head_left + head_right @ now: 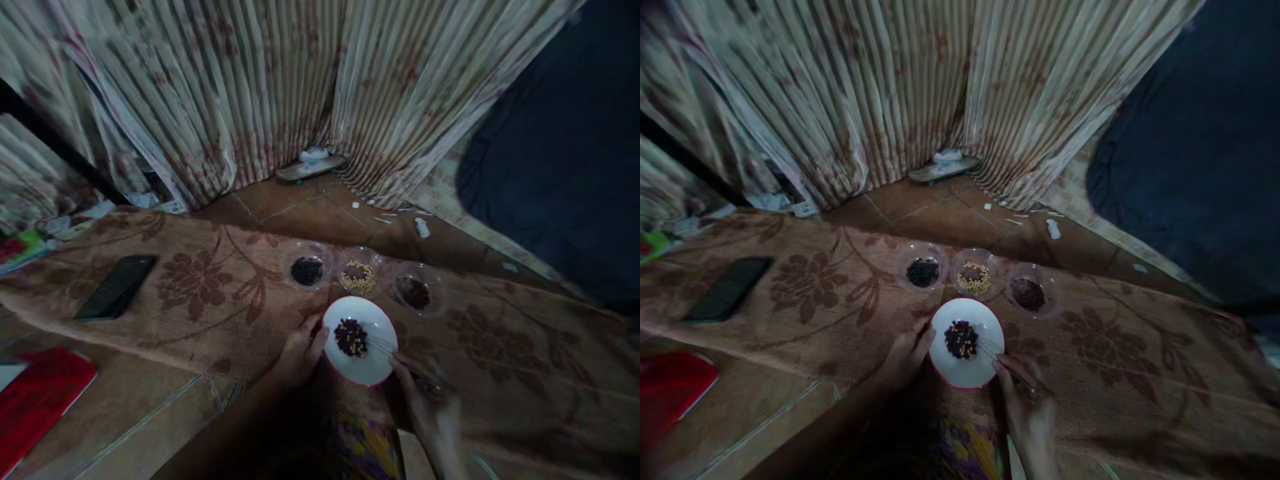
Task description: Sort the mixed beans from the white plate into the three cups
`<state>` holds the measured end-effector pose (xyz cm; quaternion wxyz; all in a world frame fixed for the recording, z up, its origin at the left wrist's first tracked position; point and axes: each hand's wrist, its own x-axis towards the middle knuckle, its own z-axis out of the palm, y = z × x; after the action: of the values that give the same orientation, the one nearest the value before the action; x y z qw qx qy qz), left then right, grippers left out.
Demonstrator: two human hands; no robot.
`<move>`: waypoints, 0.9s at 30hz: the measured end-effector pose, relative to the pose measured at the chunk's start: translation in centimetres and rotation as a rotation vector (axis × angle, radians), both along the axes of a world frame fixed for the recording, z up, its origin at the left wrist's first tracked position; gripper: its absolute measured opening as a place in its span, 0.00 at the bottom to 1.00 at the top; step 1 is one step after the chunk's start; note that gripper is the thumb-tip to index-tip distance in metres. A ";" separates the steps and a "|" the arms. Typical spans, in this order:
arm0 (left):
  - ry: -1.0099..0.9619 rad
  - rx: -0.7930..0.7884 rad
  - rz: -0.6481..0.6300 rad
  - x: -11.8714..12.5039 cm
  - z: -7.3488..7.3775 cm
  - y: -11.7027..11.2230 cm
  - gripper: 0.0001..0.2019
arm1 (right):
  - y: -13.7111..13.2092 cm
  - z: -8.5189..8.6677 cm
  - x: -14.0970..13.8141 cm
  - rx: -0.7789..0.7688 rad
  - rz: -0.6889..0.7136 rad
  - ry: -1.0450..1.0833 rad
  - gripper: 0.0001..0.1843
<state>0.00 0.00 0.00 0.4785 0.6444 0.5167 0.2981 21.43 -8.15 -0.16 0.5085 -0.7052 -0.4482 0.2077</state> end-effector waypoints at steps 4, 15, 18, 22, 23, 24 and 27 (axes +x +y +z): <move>-0.015 0.014 0.004 0.1 0.1 0.0 0.16 | -0.1 0.1 0.2 -0.068 0.003 -0.029 0.12; -0.039 -0.016 -0.002 0.0 -0.3 0.1 0.17 | -0.1 1.0 0.1 -0.037 0.024 -0.078 0.12; -0.044 -0.011 -0.001 0.0 -0.1 0.1 0.17 | 0.1 2.4 0.5 0.010 -0.030 -0.121 0.11; -0.058 -0.002 0.007 0.1 0.1 0.2 0.16 | 1.6 4.3 3.0 0.163 -0.135 -0.281 0.11; -0.063 -0.007 0.006 0.1 0.1 0.2 0.17 | 2.3 4.5 3.9 0.201 -0.166 -0.307 0.11; -0.062 -0.014 0.005 0.1 0.1 0.2 0.17 | 2.9 4.5 4.8 0.233 -0.212 -0.324 0.12; -0.059 -0.020 0.016 0.1 0.0 0.2 0.17 | 4.8 4.0 7.2 0.320 -0.309 -0.305 0.14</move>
<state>0.07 0.24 0.01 0.4975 0.6264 0.5105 0.3155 28.58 -3.38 3.83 0.5657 -0.6992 -0.4338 -0.0547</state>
